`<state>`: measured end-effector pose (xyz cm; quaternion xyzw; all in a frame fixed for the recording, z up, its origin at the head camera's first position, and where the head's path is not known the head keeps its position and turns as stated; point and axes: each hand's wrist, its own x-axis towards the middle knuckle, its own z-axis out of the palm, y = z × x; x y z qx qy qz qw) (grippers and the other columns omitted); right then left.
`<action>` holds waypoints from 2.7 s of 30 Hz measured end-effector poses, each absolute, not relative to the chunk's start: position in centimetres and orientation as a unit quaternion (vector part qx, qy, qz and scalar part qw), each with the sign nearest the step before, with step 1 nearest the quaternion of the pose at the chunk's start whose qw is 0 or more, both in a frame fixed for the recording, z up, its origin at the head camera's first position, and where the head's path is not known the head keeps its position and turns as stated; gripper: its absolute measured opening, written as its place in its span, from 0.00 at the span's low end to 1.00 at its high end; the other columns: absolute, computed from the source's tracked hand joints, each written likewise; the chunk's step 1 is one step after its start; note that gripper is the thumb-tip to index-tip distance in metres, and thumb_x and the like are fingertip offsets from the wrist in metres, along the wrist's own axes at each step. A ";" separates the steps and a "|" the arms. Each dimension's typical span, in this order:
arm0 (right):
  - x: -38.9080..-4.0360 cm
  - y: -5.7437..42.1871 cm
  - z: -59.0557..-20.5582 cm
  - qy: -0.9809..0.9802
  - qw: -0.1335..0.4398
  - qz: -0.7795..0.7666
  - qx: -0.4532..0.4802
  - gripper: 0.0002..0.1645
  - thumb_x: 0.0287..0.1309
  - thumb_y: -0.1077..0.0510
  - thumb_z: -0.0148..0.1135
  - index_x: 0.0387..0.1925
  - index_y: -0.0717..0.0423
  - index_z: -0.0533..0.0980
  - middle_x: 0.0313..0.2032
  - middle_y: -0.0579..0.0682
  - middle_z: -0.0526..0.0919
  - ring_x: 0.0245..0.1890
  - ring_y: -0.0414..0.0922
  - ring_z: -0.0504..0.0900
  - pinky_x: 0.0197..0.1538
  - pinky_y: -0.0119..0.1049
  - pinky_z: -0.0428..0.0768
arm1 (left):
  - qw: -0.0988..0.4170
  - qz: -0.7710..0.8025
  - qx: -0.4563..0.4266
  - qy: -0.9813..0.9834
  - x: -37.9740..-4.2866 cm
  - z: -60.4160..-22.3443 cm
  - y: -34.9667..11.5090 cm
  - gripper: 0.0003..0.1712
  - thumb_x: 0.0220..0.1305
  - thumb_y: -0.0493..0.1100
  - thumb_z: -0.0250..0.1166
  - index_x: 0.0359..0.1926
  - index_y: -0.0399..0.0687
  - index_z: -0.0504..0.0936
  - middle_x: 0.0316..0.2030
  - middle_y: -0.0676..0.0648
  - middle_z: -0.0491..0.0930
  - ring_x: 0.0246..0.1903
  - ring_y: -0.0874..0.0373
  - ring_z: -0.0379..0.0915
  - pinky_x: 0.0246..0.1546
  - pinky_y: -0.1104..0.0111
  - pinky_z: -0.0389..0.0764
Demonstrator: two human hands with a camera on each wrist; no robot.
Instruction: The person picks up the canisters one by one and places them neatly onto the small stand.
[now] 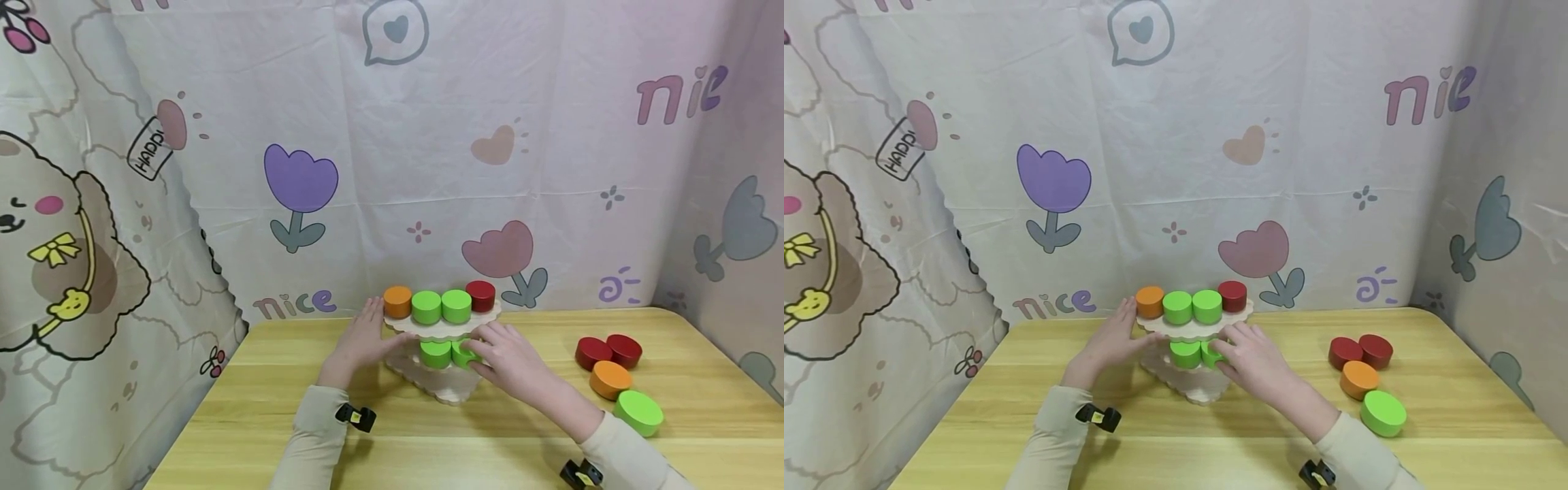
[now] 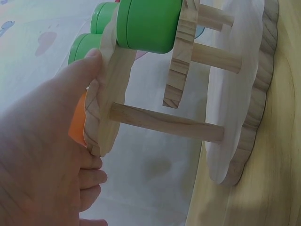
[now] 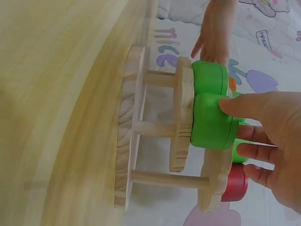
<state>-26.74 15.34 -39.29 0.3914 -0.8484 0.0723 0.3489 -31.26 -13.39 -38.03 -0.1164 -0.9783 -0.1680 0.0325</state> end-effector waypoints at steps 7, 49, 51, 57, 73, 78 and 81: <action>-26.8 15.3 -39.3 -0.853 0.345 0.071 0.385 0.20 0.40 0.57 0.79 0.39 0.45 0.83 0.37 0.42 0.80 0.41 0.42 0.75 0.38 0.34 0.73 | 0.031 -0.171 -0.116 -0.978 -31.3 -38.1 -13.5 0.65 0.55 0.83 0.47 0.77 0.41 0.43 0.78 0.41 0.43 0.78 0.47 0.36 0.77 0.50 0.48; -24.5 19.1 -39.0 -0.842 0.373 0.104 0.375 0.27 0.34 0.58 0.80 0.44 0.49 0.83 0.37 0.44 0.80 0.39 0.43 0.78 0.37 0.40 0.82 | 0.025 -0.189 -0.120 -0.974 -30.8 -37.8 -13.5 0.66 0.55 0.81 0.50 0.77 0.39 0.43 0.77 0.40 0.42 0.78 0.46 0.36 0.76 0.49 0.49; -24.1 19.9 -39.1 -0.846 0.373 0.098 0.368 0.27 0.34 0.57 0.80 0.44 0.48 0.83 0.37 0.43 0.80 0.39 0.43 0.78 0.37 0.40 0.82 | 0.024 -0.187 -0.120 -0.975 -30.8 -37.8 -13.4 0.66 0.55 0.81 0.50 0.77 0.39 0.43 0.77 0.41 0.41 0.78 0.46 0.36 0.76 0.50 0.49; -22.9 22.0 -39.6 -0.862 0.368 0.086 0.338 0.17 0.51 0.46 0.73 0.42 0.46 0.83 0.37 0.42 0.81 0.39 0.43 0.79 0.36 0.40 0.81 | 0.026 -0.187 -0.122 -0.974 -30.9 -37.9 -13.4 0.66 0.54 0.82 0.49 0.77 0.40 0.43 0.77 0.40 0.42 0.78 0.47 0.36 0.76 0.50 0.49; -21.0 27.6 -41.3 -0.878 0.385 0.085 0.270 0.43 0.62 0.23 0.32 0.40 0.48 0.83 0.36 0.45 0.82 0.37 0.46 0.78 0.34 0.44 0.75 | 0.021 -0.195 -0.123 -0.973 -30.6 -37.6 -13.4 0.65 0.56 0.80 0.51 0.77 0.40 0.42 0.78 0.42 0.40 0.78 0.48 0.34 0.76 0.50 0.49; -20.8 29.3 -41.9 -0.884 0.381 0.077 0.261 0.42 0.59 0.22 0.37 0.41 0.48 0.83 0.36 0.45 0.82 0.38 0.47 0.77 0.35 0.47 0.76 | 0.021 -0.196 -0.124 -0.972 -30.6 -37.6 -13.4 0.65 0.56 0.81 0.51 0.77 0.40 0.43 0.78 0.42 0.40 0.78 0.48 0.34 0.77 0.51 0.48; -20.8 30.2 -41.9 -0.894 0.362 0.064 0.256 0.32 0.53 0.27 0.60 0.41 0.49 0.82 0.38 0.45 0.82 0.39 0.48 0.77 0.37 0.50 0.77 | 0.021 -0.197 -0.123 -0.972 -30.6 -37.6 -13.4 0.65 0.55 0.81 0.51 0.77 0.40 0.43 0.78 0.42 0.39 0.78 0.48 0.34 0.77 0.51 0.48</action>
